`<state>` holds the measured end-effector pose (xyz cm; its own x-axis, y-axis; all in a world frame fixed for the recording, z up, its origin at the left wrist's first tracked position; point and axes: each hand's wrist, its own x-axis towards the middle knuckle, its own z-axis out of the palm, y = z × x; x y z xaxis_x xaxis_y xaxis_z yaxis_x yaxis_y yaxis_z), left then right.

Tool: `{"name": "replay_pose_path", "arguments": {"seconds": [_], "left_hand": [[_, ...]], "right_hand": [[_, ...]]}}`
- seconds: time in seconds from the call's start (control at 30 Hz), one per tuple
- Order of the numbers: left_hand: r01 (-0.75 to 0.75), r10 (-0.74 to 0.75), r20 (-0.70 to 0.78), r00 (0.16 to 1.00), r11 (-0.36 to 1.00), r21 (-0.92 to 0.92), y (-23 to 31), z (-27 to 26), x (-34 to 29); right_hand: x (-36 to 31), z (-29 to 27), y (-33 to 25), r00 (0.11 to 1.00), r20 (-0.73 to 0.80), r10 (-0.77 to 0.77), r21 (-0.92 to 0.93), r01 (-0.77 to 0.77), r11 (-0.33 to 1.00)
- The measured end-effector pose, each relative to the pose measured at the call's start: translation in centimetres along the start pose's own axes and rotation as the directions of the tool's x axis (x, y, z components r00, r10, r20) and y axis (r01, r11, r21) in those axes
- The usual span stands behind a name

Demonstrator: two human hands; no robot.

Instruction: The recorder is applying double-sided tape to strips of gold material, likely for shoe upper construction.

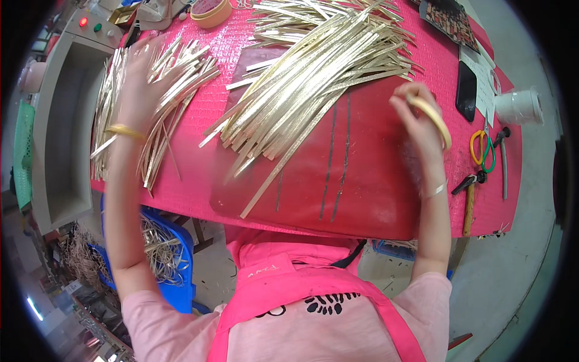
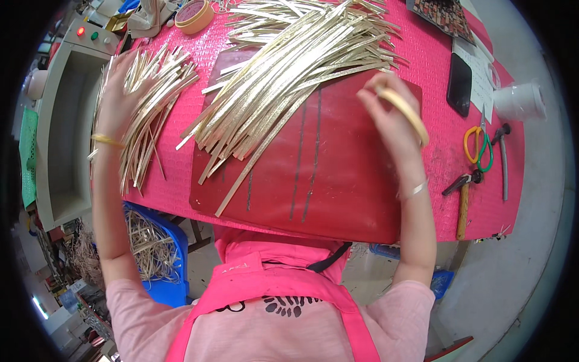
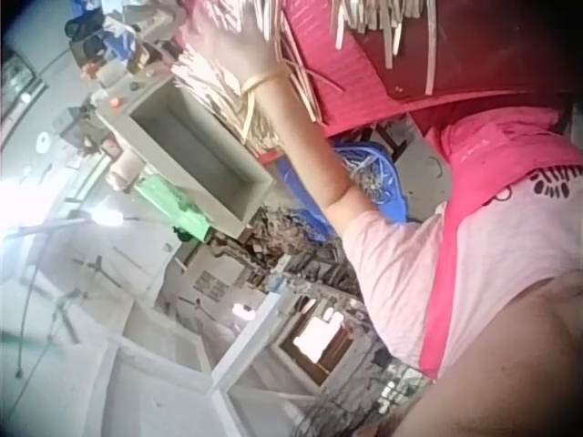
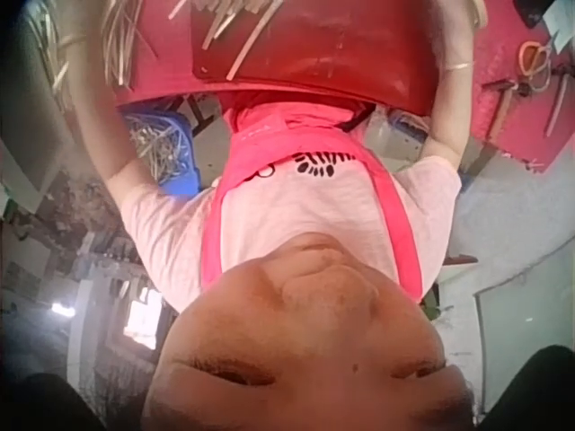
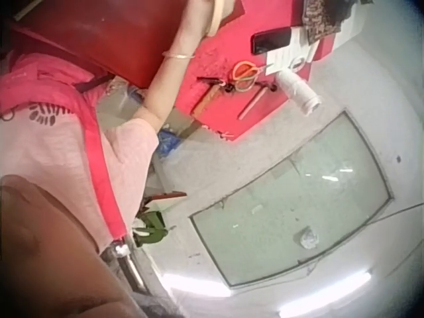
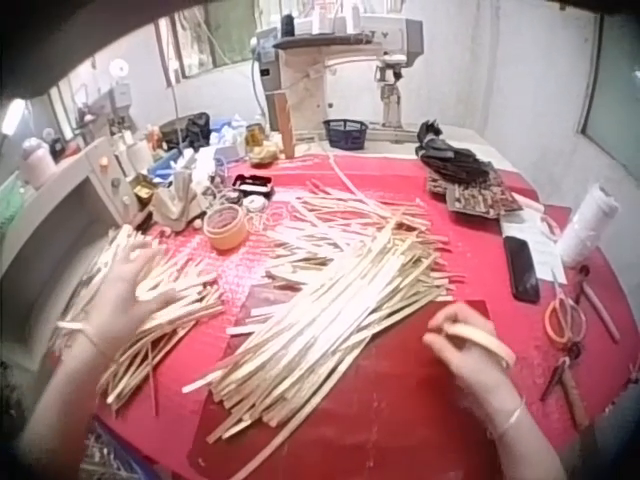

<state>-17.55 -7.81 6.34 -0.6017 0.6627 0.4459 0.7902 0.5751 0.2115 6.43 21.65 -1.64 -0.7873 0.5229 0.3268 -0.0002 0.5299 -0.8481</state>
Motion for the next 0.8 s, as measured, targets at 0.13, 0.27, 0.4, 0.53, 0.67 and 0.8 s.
{"name": "replay_pose_path", "arguments": {"seconds": [0.13, 0.27, 0.4, 0.53, 0.67, 0.8], "left_hand": [[-0.183, 0.295, 0.157, 0.943, 0.848, -0.497, 15.2, 10.0, 3.3], [-0.256, 0.288, 0.134, 0.948, 0.943, -0.214, 21.4, 18.8, 5.5], [-0.164, 0.180, 0.184, 0.966, 0.981, -0.100, 21.7, 20.1, 5.9], [-0.012, 0.113, 0.351, 0.929, 0.961, -0.277, 21.3, 19.3, 6.7], [0.007, 0.136, 0.391, 0.910, 0.940, -0.341, 21.4, 19.2, 6.3], [-0.032, 0.074, 0.274, 0.959, 0.987, -0.156, 22.3, 20.4, 6.0]], "right_hand": [[4.9, -2.3, 6.3, 0.979, 0.048, -0.196, -0.567, 0.188, 0.802], [6.8, -3.4, 8.6, 0.941, 0.248, -0.230, -0.650, 0.338, 0.681], [7.0, -3.7, 8.4, 0.955, 0.290, -0.056, -0.329, 0.155, 0.932], [5.5, -4.7, 7.2, 0.989, 0.141, 0.035, 0.018, -0.038, 0.999], [4.2, -6.0, 5.8, 0.989, 0.131, 0.067, 0.224, -0.096, 0.970], [2.0, -6.4, 3.4, 0.975, 0.112, 0.193, 0.392, -0.222, 0.893]]}}
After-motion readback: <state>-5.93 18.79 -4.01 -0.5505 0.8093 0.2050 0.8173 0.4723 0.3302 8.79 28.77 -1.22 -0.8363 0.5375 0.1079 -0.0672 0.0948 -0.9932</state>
